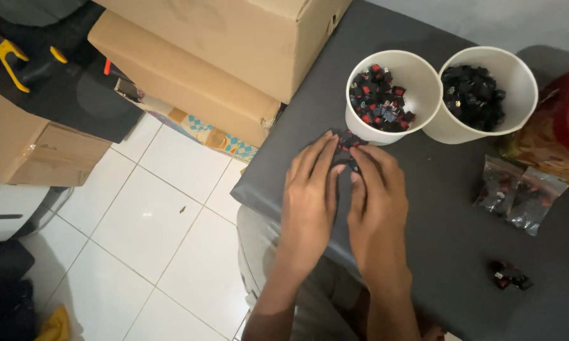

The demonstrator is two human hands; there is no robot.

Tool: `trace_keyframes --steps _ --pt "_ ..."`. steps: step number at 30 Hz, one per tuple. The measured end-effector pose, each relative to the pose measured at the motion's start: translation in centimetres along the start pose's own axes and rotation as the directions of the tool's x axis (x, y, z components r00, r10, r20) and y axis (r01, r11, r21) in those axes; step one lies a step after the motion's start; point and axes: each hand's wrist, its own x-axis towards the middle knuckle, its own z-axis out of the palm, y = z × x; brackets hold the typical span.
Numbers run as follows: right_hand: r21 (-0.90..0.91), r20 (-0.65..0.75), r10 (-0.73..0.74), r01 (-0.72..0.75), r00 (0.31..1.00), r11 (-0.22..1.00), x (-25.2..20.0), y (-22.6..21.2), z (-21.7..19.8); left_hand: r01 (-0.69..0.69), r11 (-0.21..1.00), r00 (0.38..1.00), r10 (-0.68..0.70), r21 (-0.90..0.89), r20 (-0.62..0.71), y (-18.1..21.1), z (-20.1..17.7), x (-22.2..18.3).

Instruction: Packaging small electronic switches into individual plastic zip-lock bags.

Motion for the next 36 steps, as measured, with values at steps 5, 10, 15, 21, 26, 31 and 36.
trace_keyframes --steps 5,10,15,21,26,31,36 --pt "-0.032 0.006 0.058 -0.057 0.998 0.998 -0.3 0.3 0.2 0.044 0.999 0.999 -0.044 -0.008 -0.025 0.4 0.0 -0.1" --pt "-0.021 0.042 0.122 -0.121 0.992 0.992 -0.3 0.1 0.1 0.018 1.0 0.998 -0.017 0.006 -0.055 0.2 0.1 -0.6" --pt "0.001 0.031 0.097 -0.097 0.995 0.995 -0.3 0.2 0.2 -0.01 1.0 0.998 0.009 -0.026 -0.063 0.2 -0.3 -1.0" --pt "-0.015 0.081 0.184 -0.183 0.98 0.983 -0.4 0.2 -0.1 -0.064 0.997 0.998 0.064 -0.039 -0.002 0.2 -0.9 -1.4" --pt "-0.03 0.071 0.118 -0.116 0.99 0.993 -1.0 0.7 0.2 -0.051 0.997 0.998 0.052 -0.055 0.02 0.4 -0.9 -1.9" --pt "-0.037 0.063 0.08 -0.078 0.995 0.996 -1.0 0.8 -0.2 -0.063 0.991 0.997 0.067 -0.118 0.03 0.2 -0.3 -2.4" --pt "0.062 0.1 0.102 -0.109 0.99 0.992 -1.0 0.6 -1.3 0.032 0.97 0.999 -0.022 -0.24 0.042 1.4 -0.3 -2.8"
